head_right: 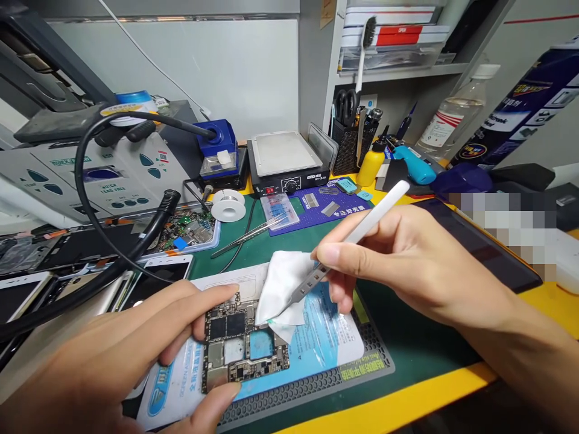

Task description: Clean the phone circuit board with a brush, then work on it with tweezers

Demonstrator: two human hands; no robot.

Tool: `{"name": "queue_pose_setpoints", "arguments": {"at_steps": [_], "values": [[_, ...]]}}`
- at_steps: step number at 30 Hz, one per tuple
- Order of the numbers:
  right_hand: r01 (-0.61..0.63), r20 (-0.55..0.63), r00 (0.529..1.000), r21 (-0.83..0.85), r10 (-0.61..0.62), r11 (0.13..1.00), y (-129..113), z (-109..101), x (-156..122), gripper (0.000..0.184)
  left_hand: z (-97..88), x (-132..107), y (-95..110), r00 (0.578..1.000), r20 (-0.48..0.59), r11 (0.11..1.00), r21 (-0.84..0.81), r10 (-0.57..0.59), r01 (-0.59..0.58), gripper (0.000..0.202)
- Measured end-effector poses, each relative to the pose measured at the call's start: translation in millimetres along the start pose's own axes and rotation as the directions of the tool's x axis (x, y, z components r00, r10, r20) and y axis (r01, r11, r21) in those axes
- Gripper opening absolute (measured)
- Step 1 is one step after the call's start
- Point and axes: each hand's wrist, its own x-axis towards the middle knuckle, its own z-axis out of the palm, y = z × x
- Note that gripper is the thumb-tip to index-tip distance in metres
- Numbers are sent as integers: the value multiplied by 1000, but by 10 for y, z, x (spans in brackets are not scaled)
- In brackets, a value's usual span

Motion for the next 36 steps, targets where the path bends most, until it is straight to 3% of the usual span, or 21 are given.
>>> {"name": "queue_pose_setpoints", "arguments": {"at_steps": [9,16,25,36], "values": [[6,13,1000,-11,-6,1000,-26,63,1,14,40,-43,21,998,-31,999,-12,-47,46,64],[0,1,1000,30,0,1000,-56,0,4,10,6,-38,39,1000,-5,1000,-1,-25,25,65],[-12,42,999,59,10,998,-31,73,23,13,30,-6,39,999,-36,1000,-26,-15,14,55],[-19,-62,998,217,33,976,-35,-45,53,15,69,-69,60,991,-117,998,-27,-67,64,50]]}}
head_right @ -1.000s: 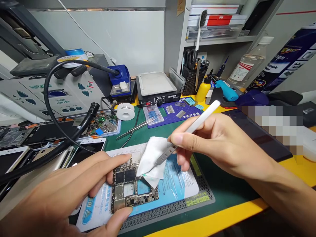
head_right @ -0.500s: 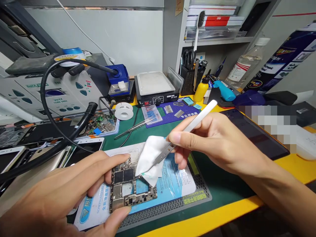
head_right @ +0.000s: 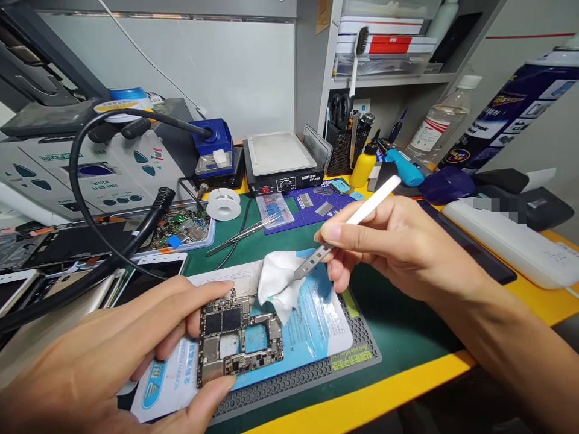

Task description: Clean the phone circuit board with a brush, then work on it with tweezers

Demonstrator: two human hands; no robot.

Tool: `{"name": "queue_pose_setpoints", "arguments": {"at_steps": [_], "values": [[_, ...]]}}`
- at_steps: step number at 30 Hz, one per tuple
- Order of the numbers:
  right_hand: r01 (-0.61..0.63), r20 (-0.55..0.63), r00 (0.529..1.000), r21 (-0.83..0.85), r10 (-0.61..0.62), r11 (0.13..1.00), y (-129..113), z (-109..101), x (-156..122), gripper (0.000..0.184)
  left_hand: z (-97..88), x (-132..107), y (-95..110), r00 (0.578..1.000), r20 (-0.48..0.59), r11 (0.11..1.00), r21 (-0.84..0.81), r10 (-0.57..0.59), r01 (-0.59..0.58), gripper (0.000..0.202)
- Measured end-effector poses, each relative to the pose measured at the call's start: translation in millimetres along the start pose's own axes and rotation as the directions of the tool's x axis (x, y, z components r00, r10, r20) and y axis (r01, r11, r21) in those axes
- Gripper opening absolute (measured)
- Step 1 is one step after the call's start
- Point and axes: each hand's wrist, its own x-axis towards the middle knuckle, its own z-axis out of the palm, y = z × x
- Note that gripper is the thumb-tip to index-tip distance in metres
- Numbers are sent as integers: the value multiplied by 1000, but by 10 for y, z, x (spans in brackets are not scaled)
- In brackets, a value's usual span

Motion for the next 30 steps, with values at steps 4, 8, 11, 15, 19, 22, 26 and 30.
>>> {"name": "queue_pose_setpoints", "arguments": {"at_steps": [4,8,11,15,19,22,26,30], "values": [[-18,-8,1000,10,19,1000,-5,-15,19,20,3,8,10,1000,10,1000,6,3,-3,54],[-33,34,999,-13,33,999,1,-17,22,18,3,-6,2,1000,13,1000,15,-4,3,62],[-45,62,997,-40,48,998,6,-12,3,19,2,-31,-5,1000,19,1000,16,-22,22,66],[-51,66,996,-90,57,995,7,23,-10,18,7,-57,19,998,48,998,36,-47,45,69],[-40,55,997,-97,46,994,14,93,-6,18,20,-70,55,995,28,996,12,-93,93,66],[-17,30,999,-108,20,994,21,145,-10,16,14,-71,70,991,42,991,-34,-129,130,64],[-24,46,998,-132,30,991,24,176,-23,16,-2,-57,88,989,43,988,-57,-142,145,61],[-10,54,998,-155,18,988,15,184,-34,15,-2,-32,103,990,38,986,-83,-139,142,59]]}}
